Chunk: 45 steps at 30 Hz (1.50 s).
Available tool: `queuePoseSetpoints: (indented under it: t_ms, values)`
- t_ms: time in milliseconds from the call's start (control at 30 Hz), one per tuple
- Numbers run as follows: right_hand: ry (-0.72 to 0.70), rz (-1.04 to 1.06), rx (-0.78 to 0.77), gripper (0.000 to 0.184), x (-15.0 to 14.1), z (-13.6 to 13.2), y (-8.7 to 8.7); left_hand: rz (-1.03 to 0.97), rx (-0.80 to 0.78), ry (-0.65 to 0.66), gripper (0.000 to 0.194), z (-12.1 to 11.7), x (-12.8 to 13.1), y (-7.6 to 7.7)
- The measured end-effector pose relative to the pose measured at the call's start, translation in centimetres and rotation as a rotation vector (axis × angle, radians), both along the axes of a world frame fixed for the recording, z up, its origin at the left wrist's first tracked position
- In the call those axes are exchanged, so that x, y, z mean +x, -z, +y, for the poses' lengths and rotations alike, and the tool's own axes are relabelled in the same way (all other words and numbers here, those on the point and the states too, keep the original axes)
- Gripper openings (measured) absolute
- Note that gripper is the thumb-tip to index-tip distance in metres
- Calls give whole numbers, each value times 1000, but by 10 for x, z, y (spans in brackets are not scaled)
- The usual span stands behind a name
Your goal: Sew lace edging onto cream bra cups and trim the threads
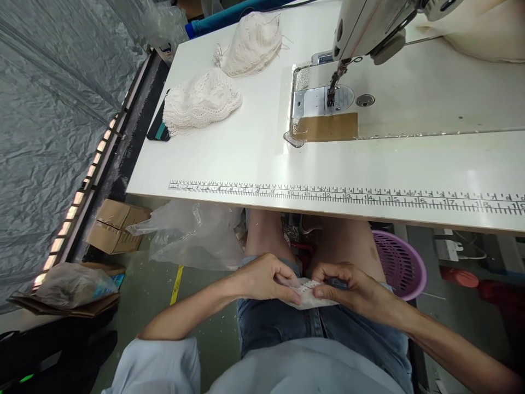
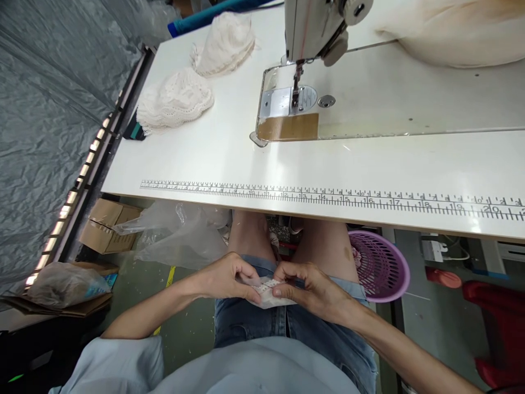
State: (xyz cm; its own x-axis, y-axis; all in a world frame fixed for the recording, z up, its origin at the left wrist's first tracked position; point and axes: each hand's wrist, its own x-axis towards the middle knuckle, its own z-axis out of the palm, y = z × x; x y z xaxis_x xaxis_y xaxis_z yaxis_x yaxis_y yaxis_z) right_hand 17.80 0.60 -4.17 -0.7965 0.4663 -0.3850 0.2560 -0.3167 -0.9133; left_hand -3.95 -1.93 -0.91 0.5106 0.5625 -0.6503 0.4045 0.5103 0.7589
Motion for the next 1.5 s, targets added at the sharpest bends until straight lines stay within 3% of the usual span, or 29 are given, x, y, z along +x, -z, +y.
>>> queuePoseSetpoints:
  t_ms: [367, 633, 1033, 1267, 1500]
  values:
    - [-101, -93, 190, 30, 2, -1, -4, 159, 88, 0, 26, -1, 6, -5]
    - [-45, -120, 290, 27, 0, -8, 1, 185, 120, -12, 34, -3, 8, -6]
    - [-89, -100, 213, 34, 0, -4, 2, 113, 79, 17, 30, -4, 5, -2]
    - [-88, -75, 176, 35, 0, -5, 6, 65, 127, 6, 43, -4, 0, -3]
    - [-113, -94, 222, 39, -1, -3, 2, 75, 33, 32, 35, -1, 2, -5]
